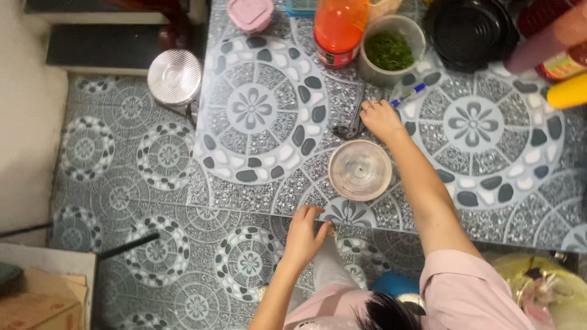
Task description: The person holds a paper bowl and uses tongs to add cooked ingredients from countertop pots, then adds shredded cabbage with tongs and ladles hot broth over the bowl with a skimmer. They pour broth from a pitcher into a plastic bag, tie the bag, and set the filled bowl and bag on the floor next to a tray.
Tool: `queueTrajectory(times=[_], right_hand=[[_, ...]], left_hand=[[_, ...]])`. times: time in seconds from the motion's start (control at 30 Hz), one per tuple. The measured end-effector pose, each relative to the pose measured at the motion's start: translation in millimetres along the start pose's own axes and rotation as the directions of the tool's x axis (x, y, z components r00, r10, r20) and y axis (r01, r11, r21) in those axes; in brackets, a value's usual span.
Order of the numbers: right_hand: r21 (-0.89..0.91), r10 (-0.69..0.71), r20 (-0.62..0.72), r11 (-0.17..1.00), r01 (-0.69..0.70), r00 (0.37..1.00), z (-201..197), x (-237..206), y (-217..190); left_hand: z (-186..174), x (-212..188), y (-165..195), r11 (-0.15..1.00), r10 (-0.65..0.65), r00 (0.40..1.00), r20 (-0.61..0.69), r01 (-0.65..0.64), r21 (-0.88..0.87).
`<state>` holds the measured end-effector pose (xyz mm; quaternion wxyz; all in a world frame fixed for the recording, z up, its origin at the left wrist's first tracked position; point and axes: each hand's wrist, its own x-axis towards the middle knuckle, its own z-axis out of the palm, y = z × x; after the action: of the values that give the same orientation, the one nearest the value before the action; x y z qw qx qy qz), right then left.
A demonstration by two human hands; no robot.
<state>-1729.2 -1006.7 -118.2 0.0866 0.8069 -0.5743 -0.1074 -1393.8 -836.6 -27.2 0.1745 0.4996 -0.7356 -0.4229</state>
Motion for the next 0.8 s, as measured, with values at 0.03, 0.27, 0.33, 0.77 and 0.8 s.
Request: queueTrajectory(times=[0.03,0.27,0.33,0.77,0.8], right_hand=[[-0.042,-0.037,-0.068,0.999,0.034,0.997,-2,2,2],[0.376,0.068,-0.272,0.926,0.041,0.96,-41,43,-12],[0.579,0.162,-0.374,0.81,0.093,0.913,-65,59,-32],[0.96,-0.175,-0.049,-0.28,-0.002,0.983,-278,3,-427],[0.963,-0.278,-0.044,-0.267,-0.033,0.96,-287,-6,-462]], left_hand=[[-1,0,-1,1.0,-0.014,1.0,-0.016,0.013,-0.01],[-18,-21,-29,0.991,-0.084,0.978,-0.189,0.063,-0.115],[-27,-31,-42,0.987,-0.119,0.959,-0.255,0.087,-0.135],[-170,-210,-106,0.979,-0.204,0.377,-0.903,0.07,-0.192],[-177,-234,-116,0.948,-0.319,0.356,-0.878,0.116,-0.297]])
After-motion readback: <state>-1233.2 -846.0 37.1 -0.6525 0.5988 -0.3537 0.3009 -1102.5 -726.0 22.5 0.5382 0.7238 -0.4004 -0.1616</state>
